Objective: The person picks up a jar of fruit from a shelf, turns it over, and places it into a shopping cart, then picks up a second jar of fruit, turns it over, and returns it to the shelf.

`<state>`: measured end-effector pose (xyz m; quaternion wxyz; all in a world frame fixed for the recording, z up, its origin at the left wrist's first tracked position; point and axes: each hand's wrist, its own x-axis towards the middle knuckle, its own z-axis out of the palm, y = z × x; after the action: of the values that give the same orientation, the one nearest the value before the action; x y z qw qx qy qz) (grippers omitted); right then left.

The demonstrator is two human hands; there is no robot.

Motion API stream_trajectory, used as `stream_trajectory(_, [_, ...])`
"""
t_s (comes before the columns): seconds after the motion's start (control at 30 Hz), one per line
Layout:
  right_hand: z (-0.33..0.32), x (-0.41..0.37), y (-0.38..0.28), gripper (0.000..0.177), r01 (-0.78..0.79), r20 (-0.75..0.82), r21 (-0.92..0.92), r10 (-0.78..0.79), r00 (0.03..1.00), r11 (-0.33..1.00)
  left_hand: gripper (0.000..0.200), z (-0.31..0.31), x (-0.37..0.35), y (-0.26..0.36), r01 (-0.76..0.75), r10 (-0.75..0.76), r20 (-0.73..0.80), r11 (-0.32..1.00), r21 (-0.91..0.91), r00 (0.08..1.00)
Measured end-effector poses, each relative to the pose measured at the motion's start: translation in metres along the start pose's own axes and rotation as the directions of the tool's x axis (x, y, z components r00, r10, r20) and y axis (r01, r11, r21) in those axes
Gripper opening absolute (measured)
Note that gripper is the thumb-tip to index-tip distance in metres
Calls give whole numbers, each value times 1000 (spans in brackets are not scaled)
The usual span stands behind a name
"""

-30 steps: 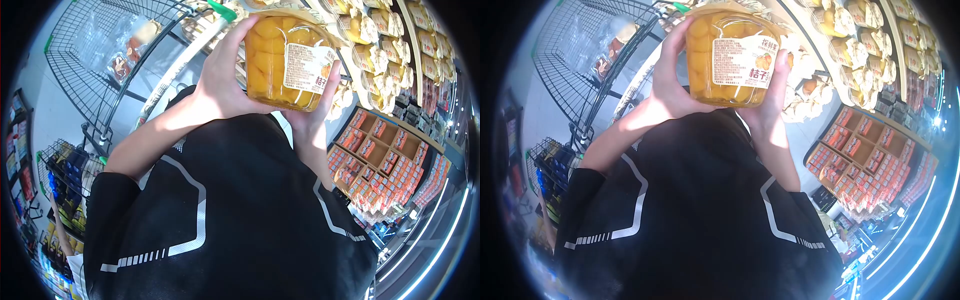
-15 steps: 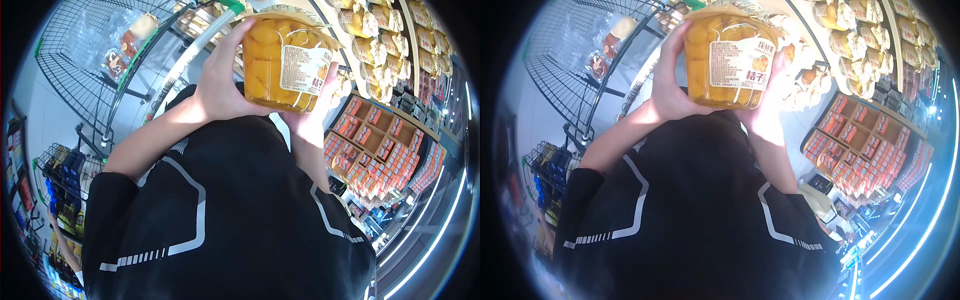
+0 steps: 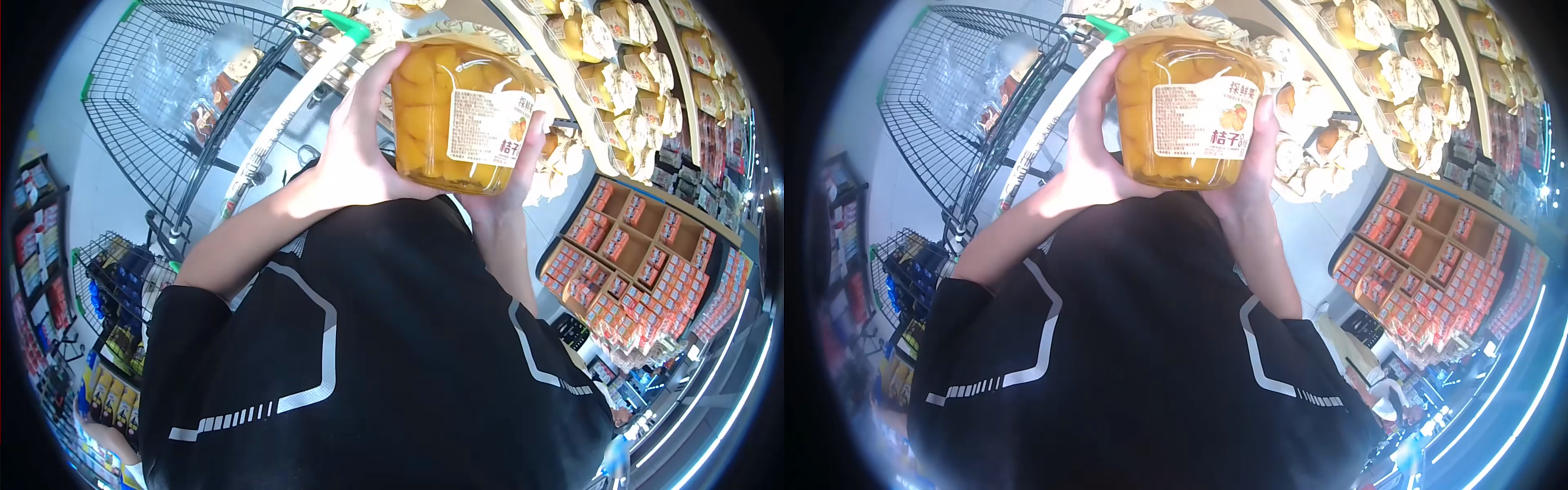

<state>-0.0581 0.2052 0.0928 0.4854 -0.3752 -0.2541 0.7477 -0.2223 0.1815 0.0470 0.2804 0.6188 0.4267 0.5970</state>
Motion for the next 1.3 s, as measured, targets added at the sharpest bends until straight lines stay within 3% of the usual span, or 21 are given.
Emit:
stream_trajectory(0.1, [-13,5,-13,73,-7,65,13,6,998,1000,125,13,7,7,24,-30,73,996,85,997])
stream_trajectory(0.23, [-33,14,-23,72,-57,84,118,48,995,991,120,34,12,2,-23,27,-29,994,109,999])
stream_trajectory(0.33, [-51,20,-29,72,-159,223,235,106,969,959,120,44,14,-2,-41,42,-8,995,91,999])
stream_trajectory(0.43, [-55,23,-34,64,-96,147,210,66,987,973,116,54,14,-3,-15,16,-5,995,96,1000])
stream_trajectory(0.5, [-63,29,-36,71,-51,80,67,45,996,996,114,60,18,-2,-45,46,-1,985,168,999])
stream_trajectory(0.63, [-83,36,-44,70,2,133,-55,6,991,998,124,73,19,2,-8,-3,66,986,168,998])
stream_trajectory(0.83, [-98,36,-54,70,-151,245,191,101,964,970,124,97,27,11,70,-85,80,982,177,993])
stream_trajectory(0.9, [-110,40,-55,71,-197,243,371,110,964,908,126,103,37,22,127,-176,152,949,287,973])
stream_trajectory(0.97, [-121,40,-63,70,-191,183,339,135,974,921,127,111,50,31,135,-229,211,914,382,950])
stream_trajectory(1.03, [-130,39,-72,64,-201,240,419,105,965,885,122,120,59,38,165,-265,262,923,348,928])
stream_trajectory(1.17, [-161,39,-82,65,-110,256,393,7,967,913,115,140,65,39,282,-294,337,956,87,894])
stream_trajectory(1.3, [-189,41,-91,67,-38,301,325,-65,951,945,96,168,59,40,298,-302,248,953,53,921])
